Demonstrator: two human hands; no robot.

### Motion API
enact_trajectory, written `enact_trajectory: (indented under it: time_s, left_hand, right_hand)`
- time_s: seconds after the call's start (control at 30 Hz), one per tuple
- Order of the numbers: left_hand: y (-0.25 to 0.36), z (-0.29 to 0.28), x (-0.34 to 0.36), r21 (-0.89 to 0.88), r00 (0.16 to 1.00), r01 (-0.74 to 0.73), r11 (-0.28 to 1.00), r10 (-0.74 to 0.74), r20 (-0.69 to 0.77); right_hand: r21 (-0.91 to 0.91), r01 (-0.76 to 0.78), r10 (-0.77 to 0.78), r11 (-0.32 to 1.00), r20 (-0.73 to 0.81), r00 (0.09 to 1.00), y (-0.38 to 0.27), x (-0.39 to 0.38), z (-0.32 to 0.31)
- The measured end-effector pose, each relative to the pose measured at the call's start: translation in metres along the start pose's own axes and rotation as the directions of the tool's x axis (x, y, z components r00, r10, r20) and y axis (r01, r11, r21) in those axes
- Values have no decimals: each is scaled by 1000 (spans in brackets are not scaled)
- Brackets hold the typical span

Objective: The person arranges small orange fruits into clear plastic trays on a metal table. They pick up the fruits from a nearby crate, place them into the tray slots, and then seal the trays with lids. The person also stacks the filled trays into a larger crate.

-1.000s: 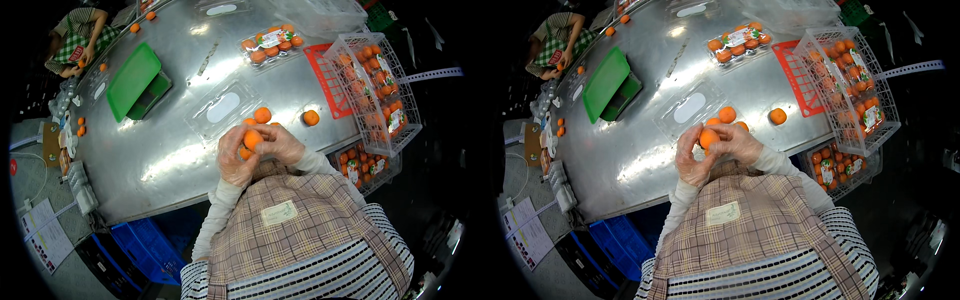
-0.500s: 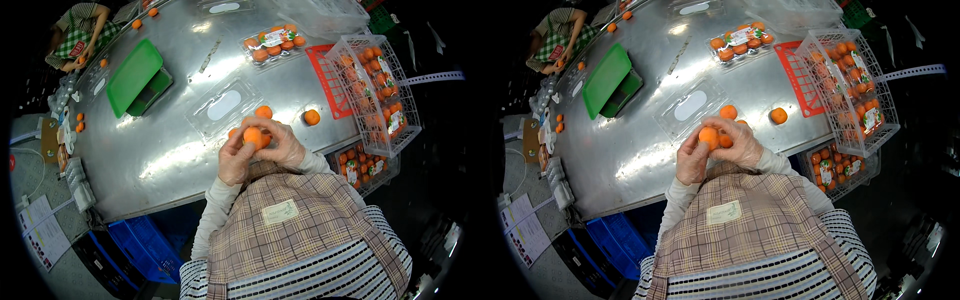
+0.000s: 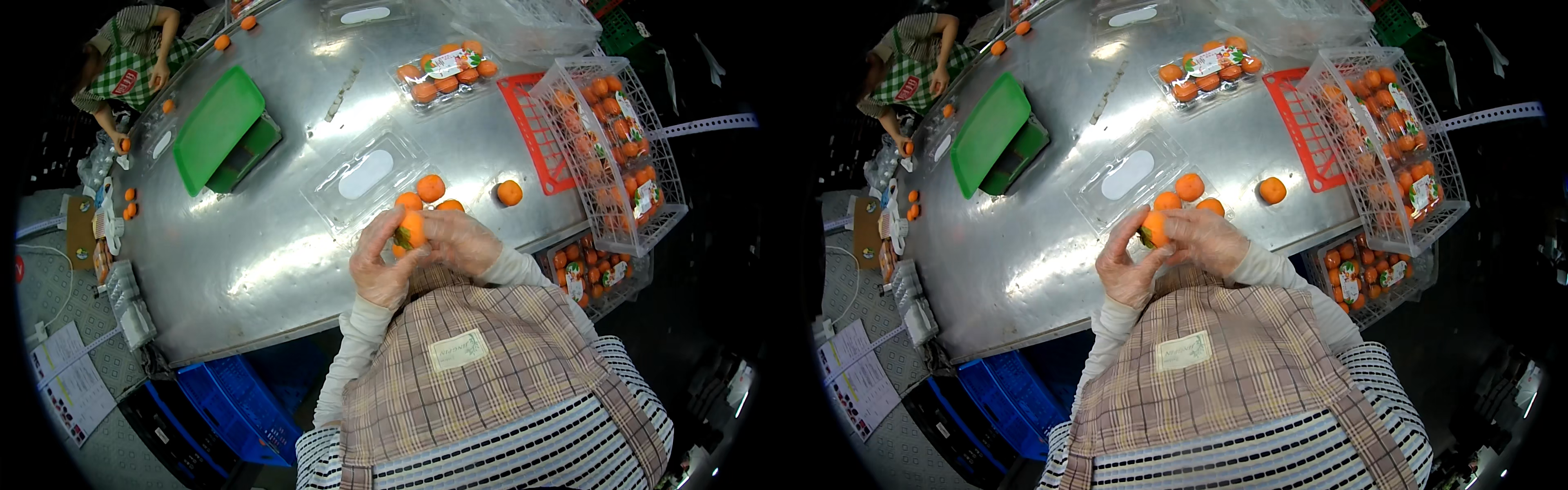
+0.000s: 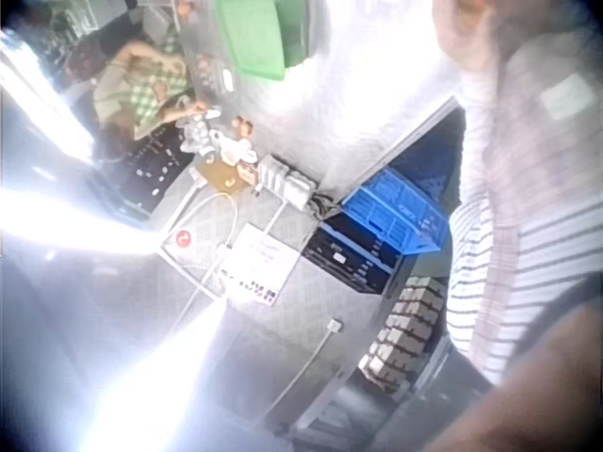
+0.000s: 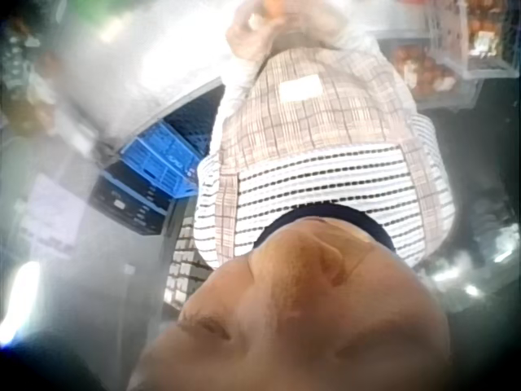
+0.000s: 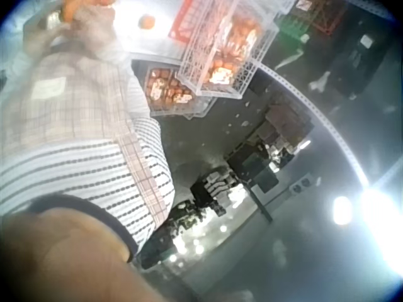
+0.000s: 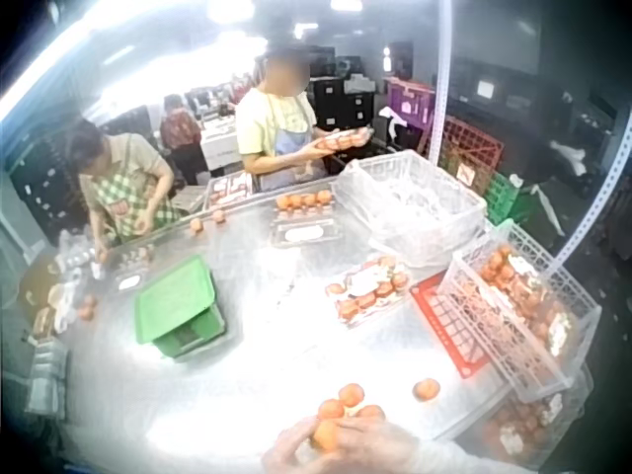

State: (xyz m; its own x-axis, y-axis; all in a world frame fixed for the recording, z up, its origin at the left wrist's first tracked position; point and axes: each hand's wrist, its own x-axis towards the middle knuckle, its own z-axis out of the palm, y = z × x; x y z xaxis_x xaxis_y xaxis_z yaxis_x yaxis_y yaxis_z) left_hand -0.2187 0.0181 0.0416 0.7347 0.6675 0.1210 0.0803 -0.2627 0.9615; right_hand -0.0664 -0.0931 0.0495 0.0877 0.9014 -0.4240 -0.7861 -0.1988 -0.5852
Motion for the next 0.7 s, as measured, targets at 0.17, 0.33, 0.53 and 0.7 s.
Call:
enact_trajectory:
  time_s: [0.17,0.33,0.53,0.7]
  left_hand:
    - [5,-7,-3,17,998,64,998,-64,-7]
    - [-53,-20,-36,-338,886,382,860,-445,-131]
    - [-125,-42,-70,-565,649,573,593,-750,-128]
    - [-135,-40,-75,-502,619,619,604,-769,-161]
  right_hand:
    - [-285,188,-207,940,-37,978,1,0,-4]
    - [-609,252,-342,752,-33,939,9,7,-8]
    - [-976,214,-323,28,194,926,11,26,9]
    - [-927,268,-102,-262,303,948,23,49,15]
